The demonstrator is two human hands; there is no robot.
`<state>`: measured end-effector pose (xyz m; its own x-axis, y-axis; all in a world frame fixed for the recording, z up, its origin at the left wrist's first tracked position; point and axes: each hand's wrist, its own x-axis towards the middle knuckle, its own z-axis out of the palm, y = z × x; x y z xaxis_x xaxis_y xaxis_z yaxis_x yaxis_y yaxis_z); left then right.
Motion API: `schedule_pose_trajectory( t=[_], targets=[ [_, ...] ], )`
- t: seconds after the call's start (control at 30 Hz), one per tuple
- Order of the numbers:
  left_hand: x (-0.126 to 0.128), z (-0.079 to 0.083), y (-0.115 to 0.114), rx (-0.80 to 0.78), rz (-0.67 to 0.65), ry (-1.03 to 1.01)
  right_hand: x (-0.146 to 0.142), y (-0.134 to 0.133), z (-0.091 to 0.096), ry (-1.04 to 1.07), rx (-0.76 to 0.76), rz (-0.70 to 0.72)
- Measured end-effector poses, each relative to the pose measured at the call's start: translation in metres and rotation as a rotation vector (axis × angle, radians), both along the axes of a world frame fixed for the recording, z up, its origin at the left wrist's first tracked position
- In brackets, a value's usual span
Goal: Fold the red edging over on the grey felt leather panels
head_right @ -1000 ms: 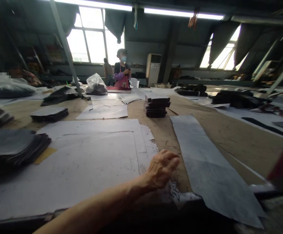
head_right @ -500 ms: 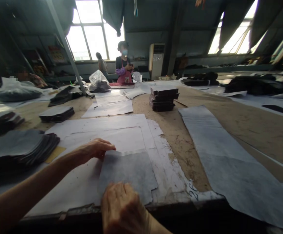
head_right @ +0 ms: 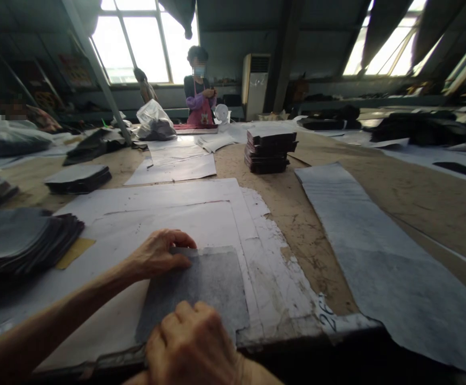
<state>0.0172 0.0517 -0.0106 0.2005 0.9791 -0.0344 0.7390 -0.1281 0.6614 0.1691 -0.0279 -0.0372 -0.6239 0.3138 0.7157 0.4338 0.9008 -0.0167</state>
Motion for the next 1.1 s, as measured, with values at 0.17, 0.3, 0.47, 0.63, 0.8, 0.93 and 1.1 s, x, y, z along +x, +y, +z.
schedule_pose_trajectory(
  t=[0.17,0.3,0.47,0.63,0.8,0.93,1.1],
  targets=[
    [-0.002,-0.005,-0.003,0.078,-0.017,-0.055,0.043,0.061,0.026,-0.095,-0.392,-0.256],
    [-0.002,-0.006,-0.004,0.118,-0.052,-0.120,0.050,0.100,0.027,-0.315,-0.433,-0.255],
    [-0.004,-0.011,-0.005,0.167,-0.071,-0.193,0.051,0.112,0.026,-0.383,-0.478,-0.169],
    [-0.010,-0.020,-0.006,0.241,-0.110,-0.207,0.061,0.113,0.021,-0.312,-0.493,-0.107],
    [-0.016,-0.023,-0.003,0.336,-0.219,-0.145,0.064,0.109,0.016,-0.225,-0.339,-0.059],
    [-0.019,-0.022,-0.001,0.436,-0.299,-0.067,0.065,0.108,0.012,-0.241,-0.310,0.001],
    [-0.020,-0.022,-0.002,0.607,-0.425,0.035,0.068,0.105,0.008,-0.257,-0.167,0.055]
  ],
)
